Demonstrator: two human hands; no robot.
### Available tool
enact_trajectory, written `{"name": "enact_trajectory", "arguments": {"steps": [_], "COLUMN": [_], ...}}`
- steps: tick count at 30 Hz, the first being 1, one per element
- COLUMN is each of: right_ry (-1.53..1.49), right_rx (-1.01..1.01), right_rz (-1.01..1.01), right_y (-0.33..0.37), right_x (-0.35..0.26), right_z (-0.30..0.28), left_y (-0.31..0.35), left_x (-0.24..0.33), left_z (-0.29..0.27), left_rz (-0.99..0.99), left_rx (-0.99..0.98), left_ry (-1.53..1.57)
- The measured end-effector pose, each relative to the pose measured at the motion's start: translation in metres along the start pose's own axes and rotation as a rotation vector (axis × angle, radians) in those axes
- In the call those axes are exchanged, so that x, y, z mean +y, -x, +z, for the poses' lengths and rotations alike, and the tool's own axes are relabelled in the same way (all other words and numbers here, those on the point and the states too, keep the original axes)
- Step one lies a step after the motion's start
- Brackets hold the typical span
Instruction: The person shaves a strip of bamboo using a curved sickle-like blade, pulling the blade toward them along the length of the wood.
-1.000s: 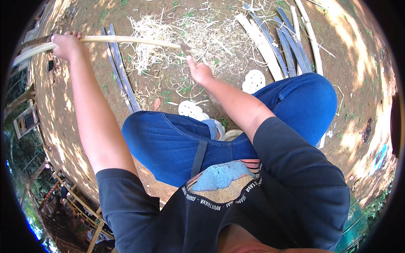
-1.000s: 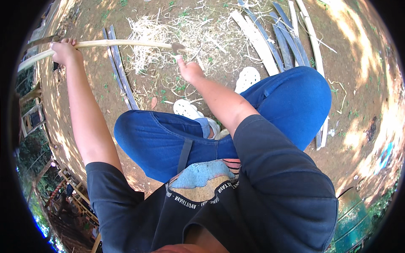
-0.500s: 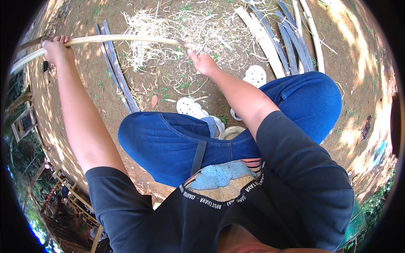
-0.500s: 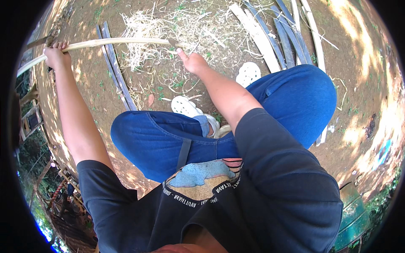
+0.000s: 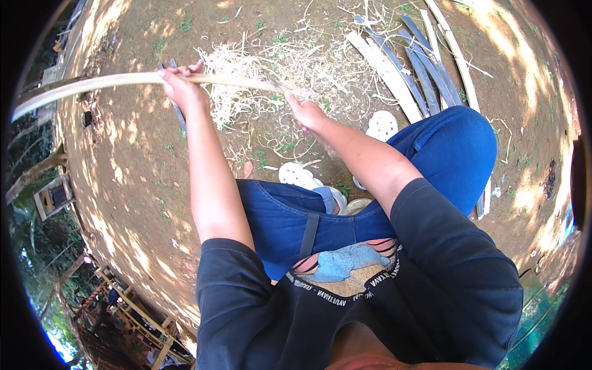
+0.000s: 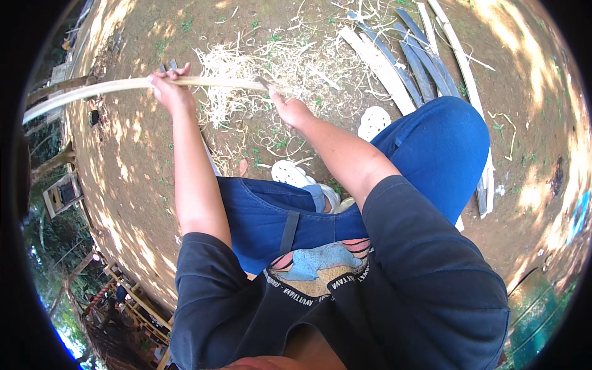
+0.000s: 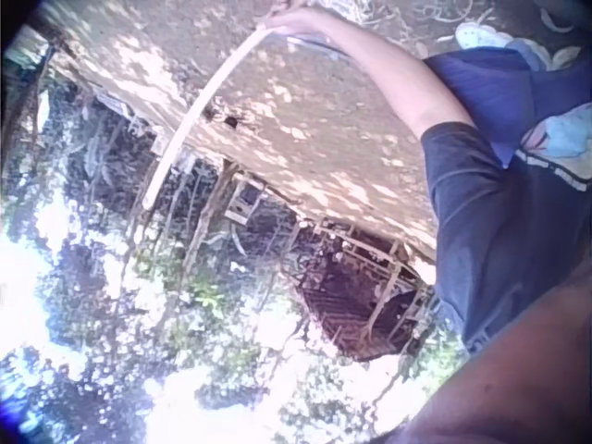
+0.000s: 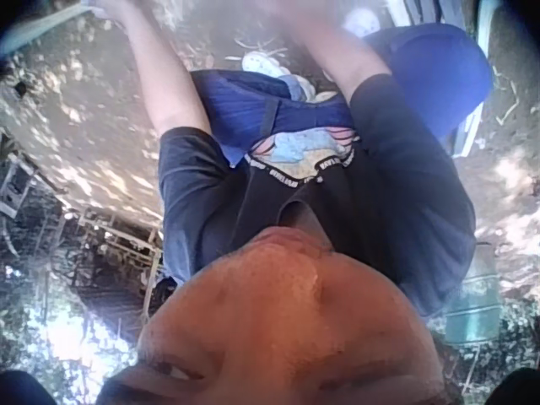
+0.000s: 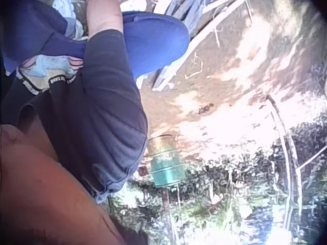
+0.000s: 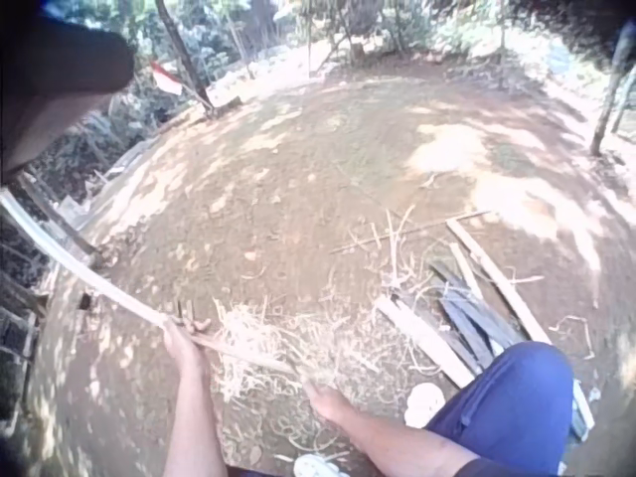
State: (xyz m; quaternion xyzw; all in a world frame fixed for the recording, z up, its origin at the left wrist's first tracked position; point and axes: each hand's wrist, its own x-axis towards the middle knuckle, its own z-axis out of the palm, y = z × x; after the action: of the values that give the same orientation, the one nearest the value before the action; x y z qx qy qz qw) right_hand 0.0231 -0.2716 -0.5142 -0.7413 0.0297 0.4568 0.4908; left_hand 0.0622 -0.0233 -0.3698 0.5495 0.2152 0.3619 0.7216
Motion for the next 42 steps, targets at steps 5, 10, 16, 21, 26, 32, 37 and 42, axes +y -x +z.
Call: {"name": "enact_trajectory", "arguments": {"steps": [5,10,16,21,26,32,37,42], "right_ry": [0.036,0.193,-0.007,0.238,0.059,-0.264,0.074,-0.011], "right_rx": [-0.129,-0.254,-0.073,-0.03,0.03,-0.343,-0.183,0.059], "right_rz": [-0.35,-0.855,-0.757,-0.672,-0.792,-0.615,-1.097,-0.921], "right_y": [0.066,0.187,0.187,0.169,0.205,0.212,0.242,0.194], "right_x": [-0.078,-0.146,-0.113,-0.096,-0.107,-0.117,-0.129,-0.112], "right_z": [0.0,0.011,-0.001,-0.017,-0.004,-0.024,-0.012,-0.013], "left_y": [0.043,0.099,0.168,0.182,0.2,0.213,0.205,0.205], "left_x": [0.123,0.244,0.359,0.364,0.392,0.402,0.382,0.394], "left_z": [0.04,0.028,0.024,0.022,0.014,0.014,0.021,0.026], "left_rz": [0.339,0.696,0.88,0.88,0.951,0.952,0.93,0.904], "left_rx": [0.226,0.253,0.198,0.062,0.067,-0.138,-0.066,-0.109], "left_ry": [-0.008,0.061,0.207,0.187,0.263,0.307,0.275,0.273]}}
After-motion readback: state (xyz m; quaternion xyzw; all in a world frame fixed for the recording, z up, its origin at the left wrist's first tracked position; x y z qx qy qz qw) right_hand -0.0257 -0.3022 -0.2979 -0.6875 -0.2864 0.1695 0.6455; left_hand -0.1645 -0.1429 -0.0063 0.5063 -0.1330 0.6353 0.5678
